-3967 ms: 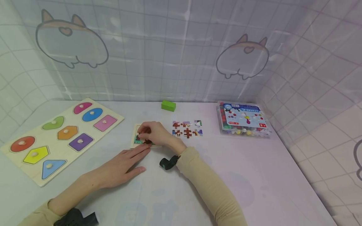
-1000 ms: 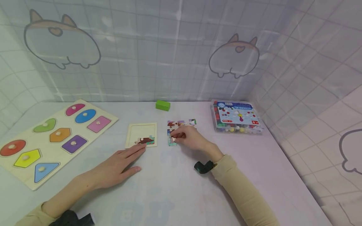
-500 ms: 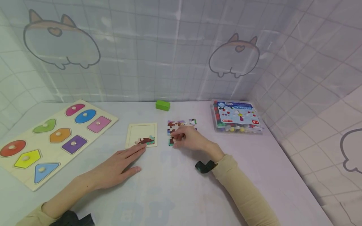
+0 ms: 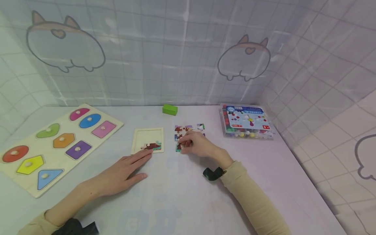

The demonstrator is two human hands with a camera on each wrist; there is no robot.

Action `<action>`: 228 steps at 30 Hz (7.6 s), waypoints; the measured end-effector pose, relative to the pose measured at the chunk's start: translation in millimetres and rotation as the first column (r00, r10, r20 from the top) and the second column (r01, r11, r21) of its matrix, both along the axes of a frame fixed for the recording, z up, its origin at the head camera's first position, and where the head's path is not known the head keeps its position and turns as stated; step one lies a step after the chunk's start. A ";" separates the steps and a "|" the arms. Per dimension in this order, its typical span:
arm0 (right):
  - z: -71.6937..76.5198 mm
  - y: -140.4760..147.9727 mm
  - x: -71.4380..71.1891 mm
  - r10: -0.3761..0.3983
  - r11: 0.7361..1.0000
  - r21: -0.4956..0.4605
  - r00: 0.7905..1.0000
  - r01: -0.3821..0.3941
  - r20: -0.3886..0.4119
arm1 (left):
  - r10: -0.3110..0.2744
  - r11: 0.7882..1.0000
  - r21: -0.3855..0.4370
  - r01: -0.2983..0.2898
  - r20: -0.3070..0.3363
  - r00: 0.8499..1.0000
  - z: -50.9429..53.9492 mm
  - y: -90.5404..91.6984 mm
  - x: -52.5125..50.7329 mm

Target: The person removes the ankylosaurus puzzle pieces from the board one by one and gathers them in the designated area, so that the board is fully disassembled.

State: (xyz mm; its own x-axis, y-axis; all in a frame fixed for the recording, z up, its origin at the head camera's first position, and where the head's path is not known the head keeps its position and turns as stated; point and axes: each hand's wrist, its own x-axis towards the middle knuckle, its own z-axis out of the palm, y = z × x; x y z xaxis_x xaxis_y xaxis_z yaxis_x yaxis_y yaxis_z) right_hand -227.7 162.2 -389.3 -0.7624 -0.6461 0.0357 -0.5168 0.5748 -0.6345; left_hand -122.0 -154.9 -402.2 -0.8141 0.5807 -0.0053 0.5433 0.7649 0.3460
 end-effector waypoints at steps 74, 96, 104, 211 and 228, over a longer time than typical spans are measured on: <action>23.9 -82.0 -17.2 0.142 0.985 -0.102 0.990 -0.141 -0.003 | -0.087 0.995 0.053 0.082 0.094 0.992 1.0 17.1 -11.3; 3.7 -109.7 -30.5 0.226 0.974 -0.045 0.968 -0.223 0.105 | -0.115 0.992 0.064 0.109 0.095 0.989 1.9 19.8 -12.8; 0.7 -111.3 -30.1 0.230 0.973 -0.049 0.965 -0.226 0.125 | -0.111 0.993 0.057 0.106 0.092 0.990 1.8 20.6 -12.3; 13.4 -101.7 -23.6 -0.010 0.992 -0.127 0.994 0.024 0.106 | -0.123 0.992 0.028 0.122 0.071 0.990 -2.9 23.5 -12.2; 21.3 0.2 -16.9 -0.163 0.979 -0.107 0.981 0.174 0.109 | -0.075 0.997 0.016 0.074 0.070 0.995 2.0 23.0 -11.2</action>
State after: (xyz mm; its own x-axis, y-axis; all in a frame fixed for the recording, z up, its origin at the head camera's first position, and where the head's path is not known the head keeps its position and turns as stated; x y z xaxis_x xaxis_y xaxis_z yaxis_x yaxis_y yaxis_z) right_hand -244.6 162.4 -368.0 -0.8635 -0.5038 0.0212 -0.3499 0.5685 -0.7446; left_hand -133.2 -132.0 -400.2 -0.7665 0.6401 -0.0525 0.5726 0.7181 0.3956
